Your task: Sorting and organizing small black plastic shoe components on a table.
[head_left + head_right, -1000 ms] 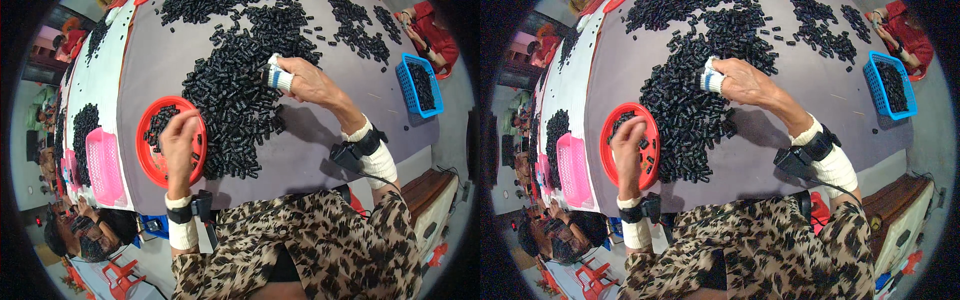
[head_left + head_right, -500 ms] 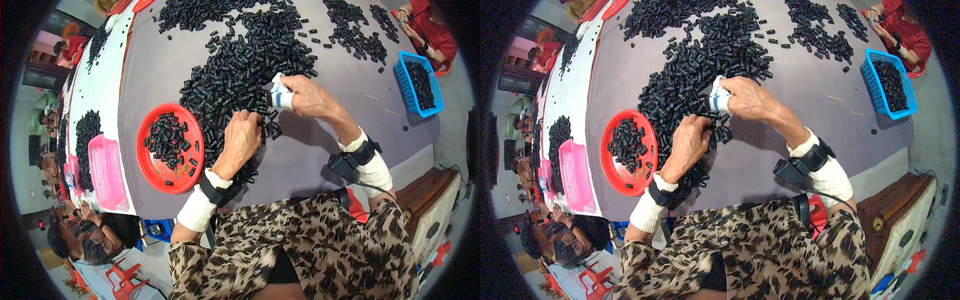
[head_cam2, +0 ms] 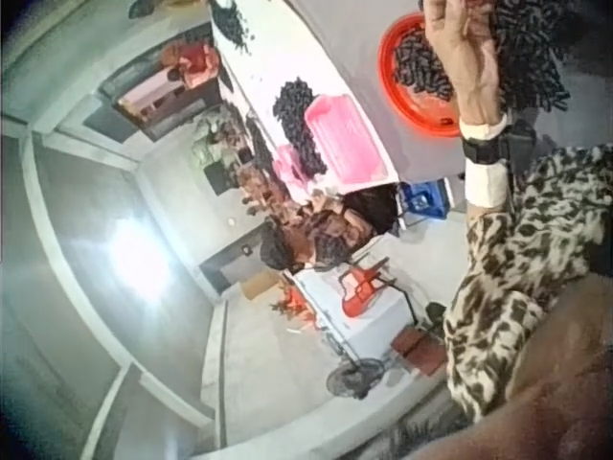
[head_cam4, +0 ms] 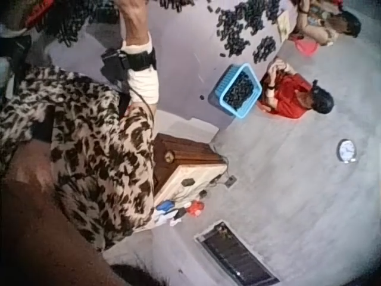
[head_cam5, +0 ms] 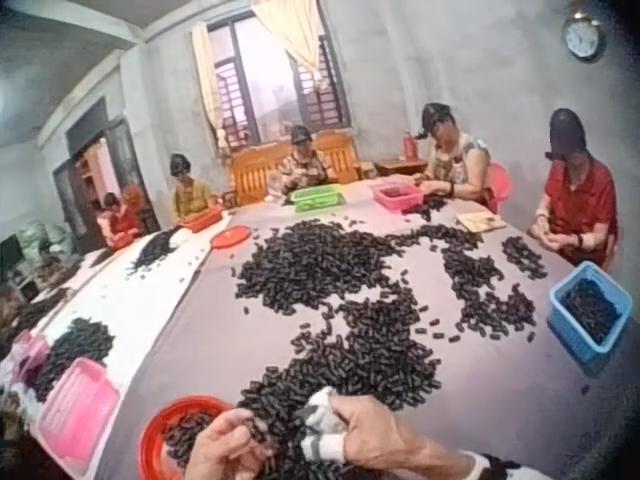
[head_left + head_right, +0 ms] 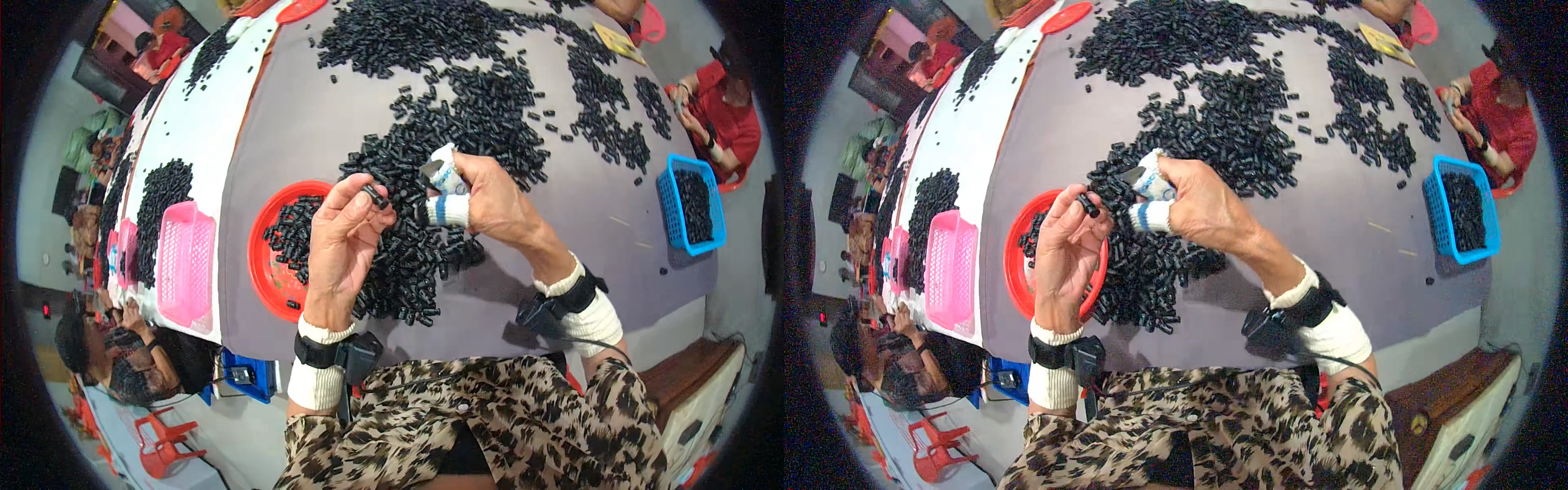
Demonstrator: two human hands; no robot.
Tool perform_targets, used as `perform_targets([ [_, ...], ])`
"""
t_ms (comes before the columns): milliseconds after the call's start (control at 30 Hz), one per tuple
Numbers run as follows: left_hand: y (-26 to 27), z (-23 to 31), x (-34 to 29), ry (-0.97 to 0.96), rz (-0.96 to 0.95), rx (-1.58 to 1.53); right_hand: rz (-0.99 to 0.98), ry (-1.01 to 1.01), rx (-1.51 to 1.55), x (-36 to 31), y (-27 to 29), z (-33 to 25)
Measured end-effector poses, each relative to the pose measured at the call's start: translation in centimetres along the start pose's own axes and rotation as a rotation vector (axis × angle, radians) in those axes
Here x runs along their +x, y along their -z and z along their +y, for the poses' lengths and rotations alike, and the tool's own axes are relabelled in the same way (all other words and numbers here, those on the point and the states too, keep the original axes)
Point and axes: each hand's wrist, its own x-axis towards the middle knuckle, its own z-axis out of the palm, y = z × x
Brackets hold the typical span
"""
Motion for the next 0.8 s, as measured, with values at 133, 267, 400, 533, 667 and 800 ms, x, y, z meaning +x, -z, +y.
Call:
perform_targets([
  [133,-1.3,0.7,-0.5,-0.104,-0.083,0.028,0.02,0.119,0.032,0.7,-1.7,-0.7],
  [267,-2.2,1.4,-1.2,-0.171,-0.083,0.123,0.022,0.034,0.03,0.6,-2.5,-2.2],
  [400,-2.7,1.5,-1.4,-0.249,-0.074,0.218,0.084,0.069,0.056,0.3,-2.6,-2.7],
  [533,-3.0,1.6,-1.4,-0.278,-0.065,0.292,0.078,0.082,0.193,0.5,-2.7,-2.6],
  [667,-2.9,1.5,-1.2,-0.258,-0.065,0.323,0.084,0.08,0.125,0.6,-2.4,-2.4],
  [800,-3.1,1.6,-1.3,-0.155,-0.056,0.229,0.054,0.114,0.086,0.5,-1.9,-2.4],
])
